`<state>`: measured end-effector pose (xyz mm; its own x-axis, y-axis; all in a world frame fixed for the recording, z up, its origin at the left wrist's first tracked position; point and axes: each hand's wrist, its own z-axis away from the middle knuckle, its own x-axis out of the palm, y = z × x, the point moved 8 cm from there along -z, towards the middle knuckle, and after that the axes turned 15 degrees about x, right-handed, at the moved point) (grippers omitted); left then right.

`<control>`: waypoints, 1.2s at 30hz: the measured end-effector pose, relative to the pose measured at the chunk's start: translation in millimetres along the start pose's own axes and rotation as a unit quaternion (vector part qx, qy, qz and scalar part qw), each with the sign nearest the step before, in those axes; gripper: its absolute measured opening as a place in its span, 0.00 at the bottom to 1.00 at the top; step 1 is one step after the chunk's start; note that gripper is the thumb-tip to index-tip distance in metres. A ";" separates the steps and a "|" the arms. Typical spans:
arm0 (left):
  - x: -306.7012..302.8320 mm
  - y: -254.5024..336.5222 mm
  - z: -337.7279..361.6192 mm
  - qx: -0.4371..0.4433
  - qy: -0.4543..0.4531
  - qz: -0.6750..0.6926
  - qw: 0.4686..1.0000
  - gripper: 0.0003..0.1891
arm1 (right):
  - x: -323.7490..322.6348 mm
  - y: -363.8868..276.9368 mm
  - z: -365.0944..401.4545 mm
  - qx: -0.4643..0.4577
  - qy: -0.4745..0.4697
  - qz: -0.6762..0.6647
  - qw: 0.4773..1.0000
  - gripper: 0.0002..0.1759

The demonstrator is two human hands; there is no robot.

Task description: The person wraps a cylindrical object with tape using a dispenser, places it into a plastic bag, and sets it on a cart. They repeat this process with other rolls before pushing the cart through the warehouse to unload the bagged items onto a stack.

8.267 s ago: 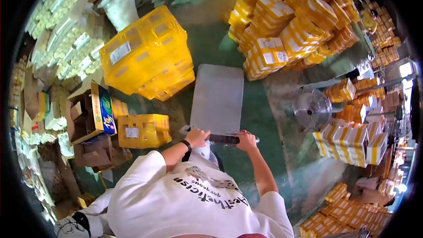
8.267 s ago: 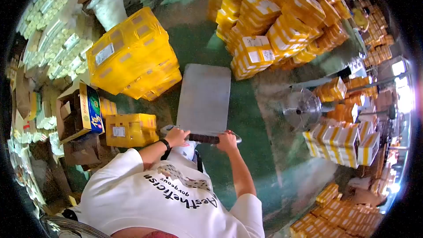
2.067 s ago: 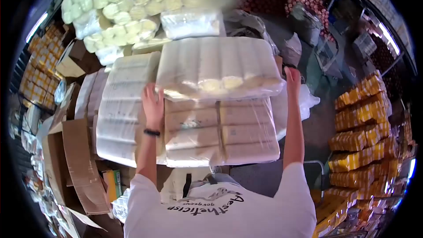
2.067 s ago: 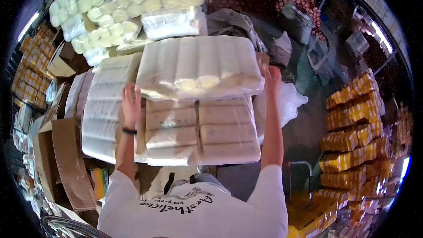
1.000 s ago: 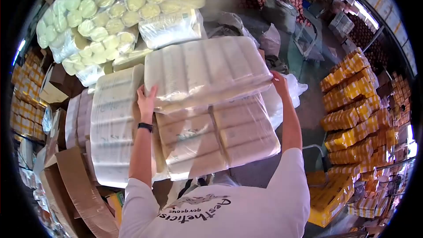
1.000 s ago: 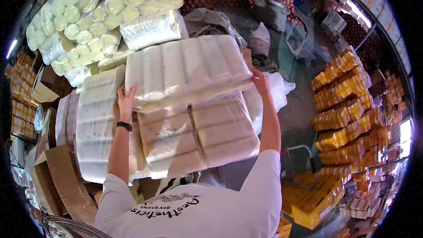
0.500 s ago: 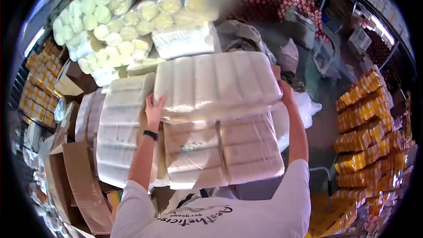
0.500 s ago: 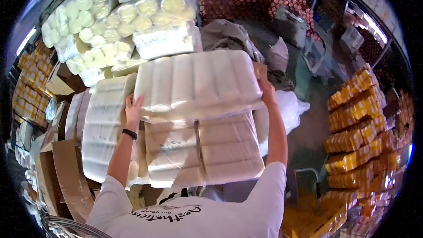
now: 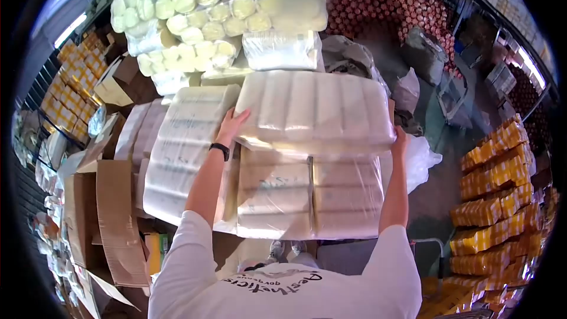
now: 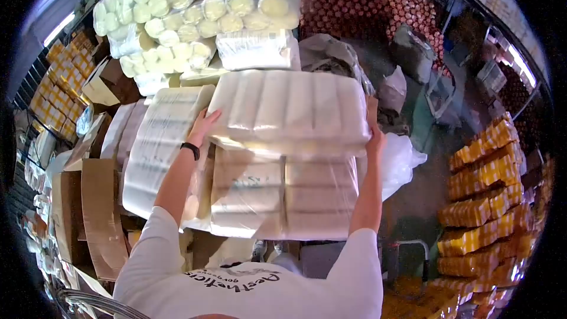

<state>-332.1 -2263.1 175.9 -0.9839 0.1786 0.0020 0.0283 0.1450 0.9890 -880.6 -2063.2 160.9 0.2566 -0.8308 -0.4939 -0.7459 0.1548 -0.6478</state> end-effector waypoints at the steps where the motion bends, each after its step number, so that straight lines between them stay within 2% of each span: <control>1: -2.5 3.7 -4.9 0.002 -0.003 -0.012 1.000 0.35 | -5.1 6.1 9.0 -0.003 0.015 -0.002 1.000 0.12; 3: -8.7 7.6 -11.2 0.001 -0.014 -0.040 0.999 0.35 | -25.7 3.1 45.7 0.045 0.014 0.029 0.998 0.12; 5: -19.8 -8.6 -24.2 -0.013 0.011 -0.060 0.998 0.31 | -66.6 -48.9 86.4 0.098 0.000 0.071 0.993 0.11; 7: -20.8 -6.3 -17.9 -0.050 0.025 -0.050 0.997 0.30 | -87.1 -61.8 133.6 0.131 -0.006 0.073 0.989 0.11; 8: -22.0 -10.0 -27.3 0.004 0.022 -0.034 0.999 0.28 | -101.1 -77.7 156.6 0.129 -0.003 0.072 0.989 0.11; 9: -31.0 -20.3 -34.4 0.022 0.052 -0.067 0.996 0.27 | -113.9 -92.5 178.9 0.125 -0.001 0.073 0.989 0.11; 11: -40.1 -41.7 -54.0 0.048 0.067 -0.110 0.990 0.30 | -130.5 -106.1 224.4 0.149 -0.002 0.083 0.985 0.13; 13: -17.0 -15.2 -40.3 0.078 0.093 0.015 0.993 0.34 | -151.8 -149.6 252.5 0.110 0.007 0.046 0.993 0.15; 14: -20.7 -39.2 -57.0 0.056 0.062 0.061 0.995 0.36 | -154.9 -162.0 262.0 0.101 -0.014 0.049 0.994 0.15; 16: -16.8 -44.7 -63.4 0.067 0.078 0.120 0.987 0.28 | -160.0 -178.7 284.5 0.093 -0.059 0.055 0.992 0.17; 18: -10.7 -45.1 -66.1 0.081 0.081 0.163 0.980 0.20 | -157.0 -181.3 286.6 0.121 -0.063 0.088 0.987 0.17; 20: -11.3 -65.7 -67.5 0.053 0.115 0.226 0.966 0.19 | -150.6 -170.8 287.3 0.139 -0.067 0.099 0.983 0.16; 21: -18.7 -82.4 -74.7 0.057 0.119 0.246 0.960 0.19 | -151.2 -178.8 275.6 0.096 -0.053 0.082 0.991 0.16; 22: -20.2 -70.0 -51.0 0.051 0.191 0.220 0.955 0.17 | -149.6 -174.5 272.2 0.083 -0.065 0.093 0.990 0.16; 23: -19.6 -60.7 -33.7 0.090 0.208 0.260 0.939 0.16 | -148.7 -167.1 265.3 0.068 -0.073 0.103 0.990 0.15; 24: -21.6 -56.5 -18.9 0.080 0.171 0.269 0.944 0.16 | -152.6 -158.0 254.1 0.063 -0.071 0.081 0.992 0.13; 25: -29.3 -60.8 2.9 0.068 0.197 0.267 0.941 0.17 | -157.8 -146.4 240.0 0.056 -0.068 0.060 0.994 0.11; 26: -27.2 -39.4 35.6 0.106 0.204 0.259 0.938 0.17 | -162.3 -130.8 225.3 0.057 -0.072 0.052 0.994 0.09; 27: -37.8 -41.5 72.6 0.060 0.268 0.157 0.949 0.24 | -167.4 -114.6 209.6 0.056 -0.066 0.020 0.996 0.06; 28: -35.8 -37.3 116.3 0.062 0.309 0.133 0.940 0.33 | -167.1 -80.7 195.6 0.120 -0.116 -0.010 0.986 0.03; 29: -31.0 -39.7 152.5 0.033 0.279 0.156 0.947 0.40 | -168.2 -61.8 177.9 0.076 -0.125 0.027 0.989 0.02; 30: -29.4 -45.5 194.7 0.027 0.288 0.144 0.947 0.37 | -166.4 -32.4 159.5 0.065 -0.135 0.063 0.987 0.05; 31: -27.8 -51.3 237.2 0.021 0.296 0.131 0.946 0.35 | -162.4 -19.7 133.4 0.119 -0.170 0.015 0.978 0.08; 32: -7.8 -5.8 265.6 -0.015 0.324 0.082 0.942 0.26 | -147.8 22.6 117.8 0.103 -0.150 0.019 0.983 0.11; 33: 2.7 6.5 295.2 -0.111 0.253 0.044 0.960 0.19 | -137.7 58.9 101.4 0.218 -0.186 -0.009 0.958 0.10; 34: 5.9 3.6 316.2 -0.126 0.190 0.041 0.973 0.21 | -132.4 59.0 83.1 0.167 -0.169 -0.045 0.970 0.07; 35: 13.5 0.8 335.3 -0.137 0.125 0.043 0.982 0.22 | -126.6 69.5 74.2 0.178 -0.152 -0.045 0.971 0.04; 36: 21.9 4.7 343.8 -0.131 0.088 0.052 0.986 0.24 | -121.0 81.5 68.3 0.169 -0.136 -0.095 0.972 0.05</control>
<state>-292.9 -1924.0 129.8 -0.9941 0.0038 0.1084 0.1071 -0.1252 0.9863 -930.5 -1913.6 128.3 0.5578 -0.6963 -0.4518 -0.4368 0.2165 -0.8731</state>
